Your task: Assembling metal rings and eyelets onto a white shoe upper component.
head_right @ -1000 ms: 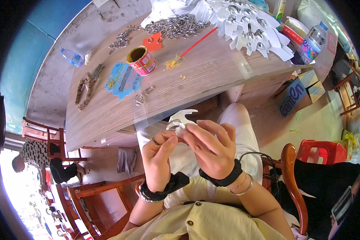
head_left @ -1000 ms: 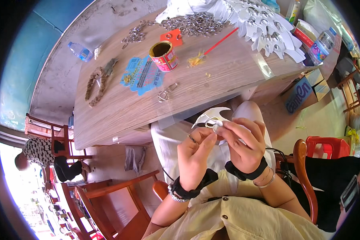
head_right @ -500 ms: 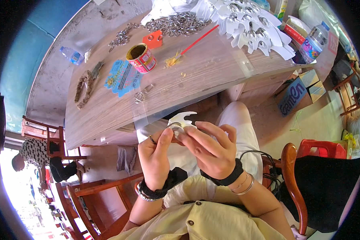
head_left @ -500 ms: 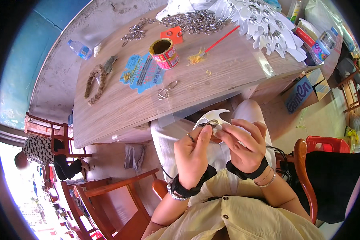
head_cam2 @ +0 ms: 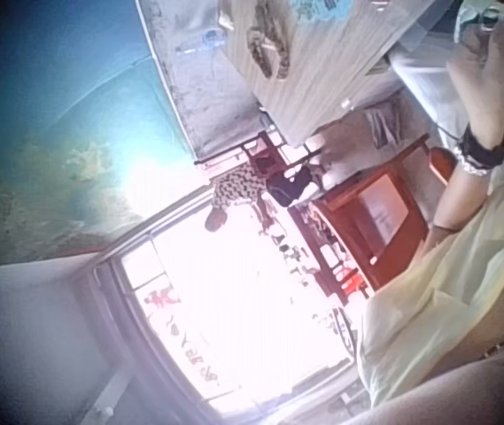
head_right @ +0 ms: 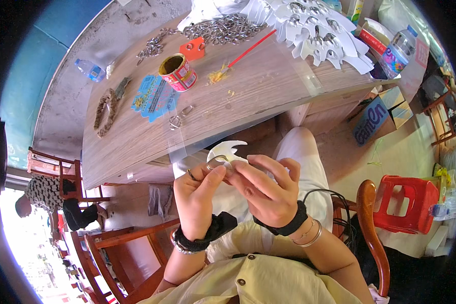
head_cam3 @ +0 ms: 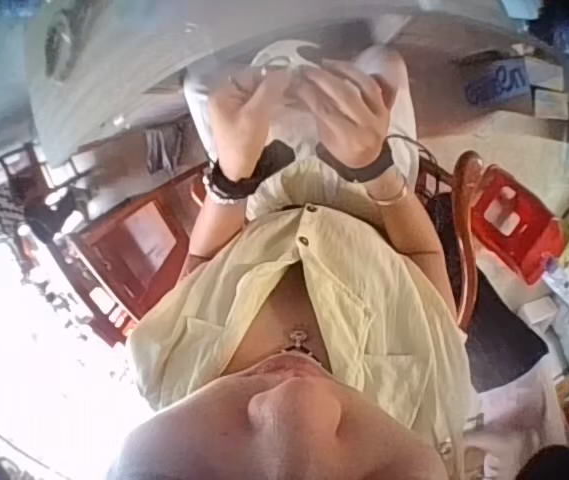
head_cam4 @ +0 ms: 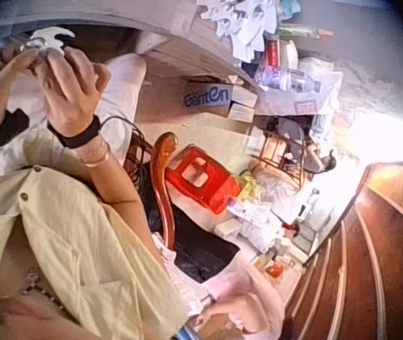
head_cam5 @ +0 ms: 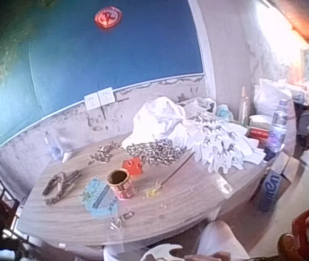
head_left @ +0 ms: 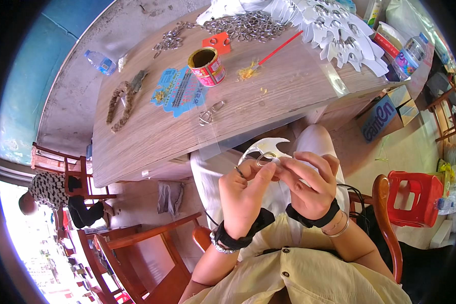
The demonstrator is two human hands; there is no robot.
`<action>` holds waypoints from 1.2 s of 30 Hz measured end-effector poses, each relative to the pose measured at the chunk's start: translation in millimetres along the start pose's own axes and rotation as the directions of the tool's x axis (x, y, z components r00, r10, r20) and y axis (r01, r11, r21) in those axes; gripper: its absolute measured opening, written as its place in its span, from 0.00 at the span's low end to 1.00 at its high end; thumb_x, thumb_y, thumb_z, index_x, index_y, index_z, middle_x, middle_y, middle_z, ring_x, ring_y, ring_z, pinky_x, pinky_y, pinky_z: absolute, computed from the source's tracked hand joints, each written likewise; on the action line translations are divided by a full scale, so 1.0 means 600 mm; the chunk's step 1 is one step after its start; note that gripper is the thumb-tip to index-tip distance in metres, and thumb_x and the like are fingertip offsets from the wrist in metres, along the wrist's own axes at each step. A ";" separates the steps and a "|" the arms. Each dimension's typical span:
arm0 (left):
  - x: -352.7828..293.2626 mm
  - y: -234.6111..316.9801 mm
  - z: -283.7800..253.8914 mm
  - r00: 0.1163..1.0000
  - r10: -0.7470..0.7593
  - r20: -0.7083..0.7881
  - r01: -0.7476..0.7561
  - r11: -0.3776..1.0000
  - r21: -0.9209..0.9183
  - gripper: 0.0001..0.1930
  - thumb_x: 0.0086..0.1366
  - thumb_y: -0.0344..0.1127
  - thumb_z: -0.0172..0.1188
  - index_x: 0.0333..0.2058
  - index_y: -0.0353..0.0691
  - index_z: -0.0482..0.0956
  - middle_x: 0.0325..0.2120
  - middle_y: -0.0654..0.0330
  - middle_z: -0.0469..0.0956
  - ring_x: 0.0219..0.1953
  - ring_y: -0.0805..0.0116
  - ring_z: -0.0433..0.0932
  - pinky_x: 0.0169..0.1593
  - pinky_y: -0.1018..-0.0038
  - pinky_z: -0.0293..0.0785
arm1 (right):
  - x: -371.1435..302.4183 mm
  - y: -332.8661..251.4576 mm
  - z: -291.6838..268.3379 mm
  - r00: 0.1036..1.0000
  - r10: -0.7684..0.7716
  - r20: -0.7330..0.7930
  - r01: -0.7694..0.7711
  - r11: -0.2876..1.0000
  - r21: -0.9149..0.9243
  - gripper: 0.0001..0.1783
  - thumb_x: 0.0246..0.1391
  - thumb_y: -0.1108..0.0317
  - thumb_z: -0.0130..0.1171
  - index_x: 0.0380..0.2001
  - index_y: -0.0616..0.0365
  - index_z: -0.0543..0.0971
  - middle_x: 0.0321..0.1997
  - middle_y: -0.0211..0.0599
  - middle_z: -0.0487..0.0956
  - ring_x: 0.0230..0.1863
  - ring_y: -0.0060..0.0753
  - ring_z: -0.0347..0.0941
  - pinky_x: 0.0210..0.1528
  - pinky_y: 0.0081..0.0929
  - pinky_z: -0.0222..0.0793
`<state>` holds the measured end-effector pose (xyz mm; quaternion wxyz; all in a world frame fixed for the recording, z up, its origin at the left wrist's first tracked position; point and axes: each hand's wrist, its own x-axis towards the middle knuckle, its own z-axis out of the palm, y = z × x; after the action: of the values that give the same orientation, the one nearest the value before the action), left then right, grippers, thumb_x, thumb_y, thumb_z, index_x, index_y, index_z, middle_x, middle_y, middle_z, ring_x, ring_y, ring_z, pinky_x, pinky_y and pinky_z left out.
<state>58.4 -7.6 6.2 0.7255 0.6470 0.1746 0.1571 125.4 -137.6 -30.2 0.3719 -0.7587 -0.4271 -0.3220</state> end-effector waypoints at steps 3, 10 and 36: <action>0.003 -0.002 0.002 0.999 -0.033 -0.008 0.031 0.989 -0.147 0.08 0.64 0.28 0.57 0.31 0.26 0.79 0.28 0.57 0.81 0.32 0.75 0.79 0.39 0.78 0.76 | 0.002 -0.002 0.000 1.000 0.002 0.005 -0.002 1.000 -0.004 0.15 0.37 0.71 0.67 0.34 0.52 0.85 0.43 0.23 0.79 0.43 0.28 0.73 0.43 0.29 0.56; 0.001 -0.006 -0.013 1.000 -0.016 0.021 0.020 0.981 -0.193 0.06 0.63 0.26 0.57 0.32 0.27 0.78 0.29 0.58 0.80 0.31 0.73 0.78 0.38 0.78 0.75 | 0.006 -0.007 -0.010 0.999 0.019 0.031 -0.022 0.995 0.097 0.23 0.36 0.74 0.67 0.42 0.53 0.82 0.45 0.28 0.80 0.42 0.30 0.73 0.41 0.27 0.58; -0.007 0.012 -0.018 0.998 0.058 -0.017 -0.060 0.984 -0.169 0.04 0.61 0.23 0.54 0.33 0.31 0.76 0.31 0.65 0.76 0.34 0.82 0.69 0.40 0.83 0.65 | 0.017 -0.017 -0.022 0.997 0.013 0.074 -0.031 0.966 0.258 0.18 0.37 0.77 0.62 0.38 0.56 0.82 0.45 0.31 0.81 0.42 0.34 0.75 0.41 0.28 0.61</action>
<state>49.8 0.9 12.4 0.7717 0.5870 0.1459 0.1966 118.5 -140.8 -12.2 0.4560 -0.7193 -0.4700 -0.2320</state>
